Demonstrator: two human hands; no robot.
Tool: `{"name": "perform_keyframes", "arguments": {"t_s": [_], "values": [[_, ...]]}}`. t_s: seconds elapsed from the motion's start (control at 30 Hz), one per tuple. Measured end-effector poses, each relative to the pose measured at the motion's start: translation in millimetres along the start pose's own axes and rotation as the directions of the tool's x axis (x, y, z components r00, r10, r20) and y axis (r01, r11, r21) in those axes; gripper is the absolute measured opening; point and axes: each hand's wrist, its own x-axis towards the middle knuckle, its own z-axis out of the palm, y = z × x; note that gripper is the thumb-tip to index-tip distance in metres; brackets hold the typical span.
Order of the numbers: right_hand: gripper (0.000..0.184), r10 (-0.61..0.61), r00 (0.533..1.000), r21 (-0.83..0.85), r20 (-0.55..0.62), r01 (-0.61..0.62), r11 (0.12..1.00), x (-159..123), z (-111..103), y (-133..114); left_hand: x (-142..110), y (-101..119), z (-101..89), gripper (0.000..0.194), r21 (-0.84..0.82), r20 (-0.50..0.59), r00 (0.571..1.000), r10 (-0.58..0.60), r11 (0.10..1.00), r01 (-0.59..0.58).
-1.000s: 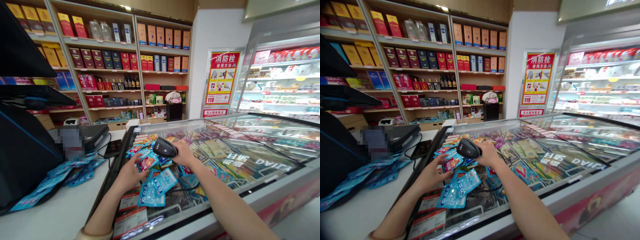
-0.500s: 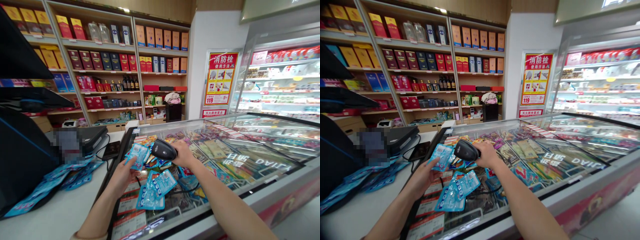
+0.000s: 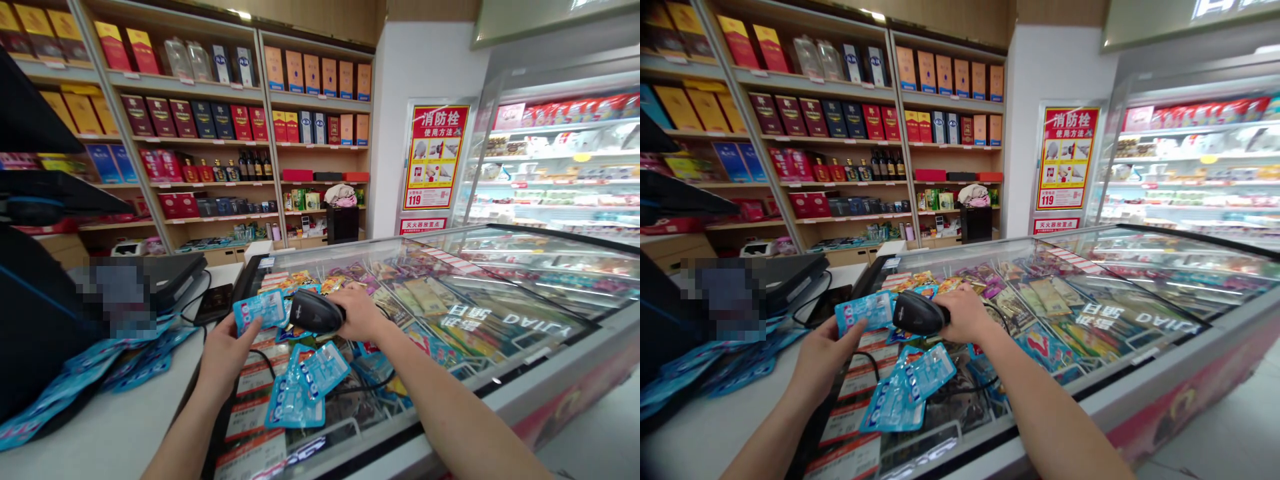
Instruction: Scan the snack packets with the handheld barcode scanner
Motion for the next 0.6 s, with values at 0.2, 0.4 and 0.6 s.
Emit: {"name": "perform_keyframes", "arguments": {"t_s": [0.2,0.4,0.6], "values": [[0.021,0.006,1.0,0.009,0.003,-0.006,1.0,0.3,0.5,-0.8,2.7,-3.8,-0.7,0.039,0.099,0.023,0.998,0.054,0.994,-0.056],[0.015,0.015,1.0,0.009,0.026,-0.015,1.0,0.7,0.3,-3.7,2.5,-2.2,-0.7,0.038,0.118,0.026,0.999,0.04,0.992,-0.043],[0.016,0.017,1.0,0.008,0.026,-0.017,1.0,1.0,0.9,-4.2,1.0,-0.7,-2.0,0.037,0.111,0.028,0.999,0.032,0.993,-0.035]]}}
